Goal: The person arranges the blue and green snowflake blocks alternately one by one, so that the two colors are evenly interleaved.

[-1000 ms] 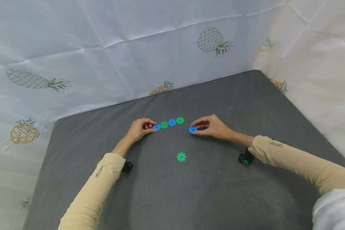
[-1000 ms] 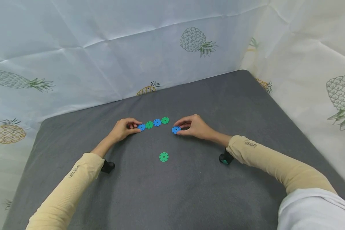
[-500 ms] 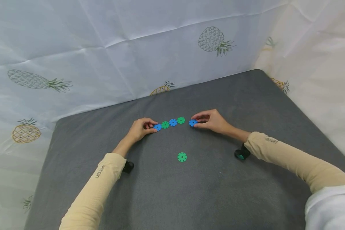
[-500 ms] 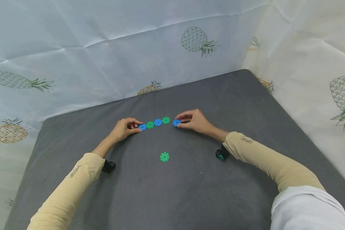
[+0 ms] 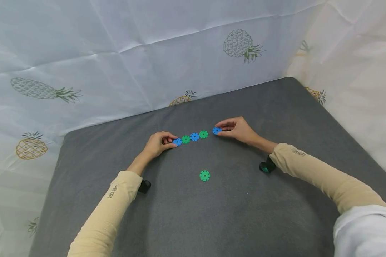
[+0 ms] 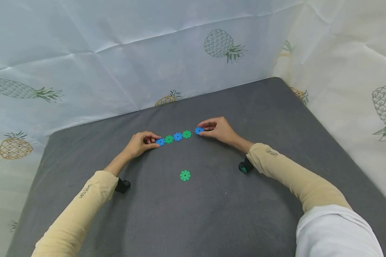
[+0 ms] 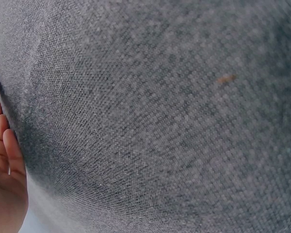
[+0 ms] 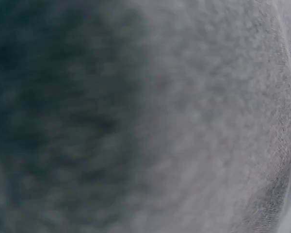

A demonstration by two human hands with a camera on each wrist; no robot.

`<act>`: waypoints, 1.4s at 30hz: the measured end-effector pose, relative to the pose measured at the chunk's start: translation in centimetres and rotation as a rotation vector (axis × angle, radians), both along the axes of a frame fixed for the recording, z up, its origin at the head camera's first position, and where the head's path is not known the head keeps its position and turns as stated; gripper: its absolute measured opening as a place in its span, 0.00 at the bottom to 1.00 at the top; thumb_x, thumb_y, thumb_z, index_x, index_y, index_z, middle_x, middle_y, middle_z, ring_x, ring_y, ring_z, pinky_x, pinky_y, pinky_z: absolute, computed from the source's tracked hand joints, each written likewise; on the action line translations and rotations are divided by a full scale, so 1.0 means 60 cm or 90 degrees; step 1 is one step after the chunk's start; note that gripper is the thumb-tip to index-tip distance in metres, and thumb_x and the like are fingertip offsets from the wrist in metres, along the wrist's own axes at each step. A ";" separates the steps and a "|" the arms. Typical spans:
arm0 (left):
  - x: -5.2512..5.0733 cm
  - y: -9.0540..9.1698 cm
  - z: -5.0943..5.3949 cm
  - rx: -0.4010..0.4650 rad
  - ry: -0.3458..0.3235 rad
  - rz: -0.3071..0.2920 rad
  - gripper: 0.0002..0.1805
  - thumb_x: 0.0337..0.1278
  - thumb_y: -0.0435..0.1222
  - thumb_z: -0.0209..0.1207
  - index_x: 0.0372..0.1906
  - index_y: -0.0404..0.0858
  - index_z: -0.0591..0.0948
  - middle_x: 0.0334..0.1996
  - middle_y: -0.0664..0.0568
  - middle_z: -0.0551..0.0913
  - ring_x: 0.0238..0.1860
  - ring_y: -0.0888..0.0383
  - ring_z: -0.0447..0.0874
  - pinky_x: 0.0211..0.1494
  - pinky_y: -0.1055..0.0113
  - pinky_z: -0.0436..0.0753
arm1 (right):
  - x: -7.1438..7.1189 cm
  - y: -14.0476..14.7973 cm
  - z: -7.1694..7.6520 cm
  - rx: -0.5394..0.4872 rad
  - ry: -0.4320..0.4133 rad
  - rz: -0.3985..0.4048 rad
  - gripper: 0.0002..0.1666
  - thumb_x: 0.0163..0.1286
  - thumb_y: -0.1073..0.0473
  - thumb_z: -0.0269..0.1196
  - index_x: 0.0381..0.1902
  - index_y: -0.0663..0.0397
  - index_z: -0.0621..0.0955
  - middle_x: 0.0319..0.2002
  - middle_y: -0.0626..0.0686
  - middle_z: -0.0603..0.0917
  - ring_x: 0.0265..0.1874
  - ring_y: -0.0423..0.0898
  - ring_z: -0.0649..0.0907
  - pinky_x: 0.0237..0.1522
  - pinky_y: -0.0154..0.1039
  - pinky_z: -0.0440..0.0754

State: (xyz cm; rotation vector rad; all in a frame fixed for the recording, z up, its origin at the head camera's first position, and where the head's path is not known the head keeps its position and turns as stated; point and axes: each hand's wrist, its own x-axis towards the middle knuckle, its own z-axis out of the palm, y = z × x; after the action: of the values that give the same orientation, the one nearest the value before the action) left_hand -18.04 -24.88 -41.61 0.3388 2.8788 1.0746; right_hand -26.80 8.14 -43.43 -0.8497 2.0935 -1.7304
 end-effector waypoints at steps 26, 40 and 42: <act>0.001 0.001 0.005 0.002 -0.002 -0.001 0.14 0.52 0.33 0.68 0.45 0.36 0.86 0.31 0.48 0.79 0.29 0.56 0.73 0.32 0.67 0.69 | -0.008 -0.021 0.008 0.079 0.000 -0.014 0.20 0.56 0.70 0.70 0.48 0.70 0.82 0.47 0.65 0.83 0.48 0.56 0.83 0.47 0.34 0.79; 0.002 0.000 0.003 0.005 -0.007 0.001 0.13 0.53 0.33 0.68 0.45 0.36 0.86 0.32 0.48 0.79 0.29 0.56 0.73 0.32 0.67 0.69 | -0.002 -0.034 0.011 0.129 0.120 -0.024 0.17 0.56 0.70 0.71 0.45 0.70 0.84 0.44 0.65 0.84 0.43 0.57 0.84 0.47 0.45 0.80; 0.002 0.001 0.003 0.005 -0.007 0.001 0.13 0.53 0.33 0.68 0.45 0.37 0.86 0.32 0.48 0.79 0.29 0.55 0.73 0.32 0.67 0.69 | -0.009 -0.033 0.000 0.134 0.123 -0.026 0.18 0.55 0.67 0.72 0.45 0.67 0.84 0.44 0.63 0.85 0.43 0.55 0.85 0.47 0.43 0.80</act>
State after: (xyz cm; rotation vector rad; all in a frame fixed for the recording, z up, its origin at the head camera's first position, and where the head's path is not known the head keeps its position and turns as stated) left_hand -17.91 -24.83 -41.41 0.3300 2.8660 1.0848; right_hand -27.33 6.17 -43.42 -0.9496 2.3816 -1.4632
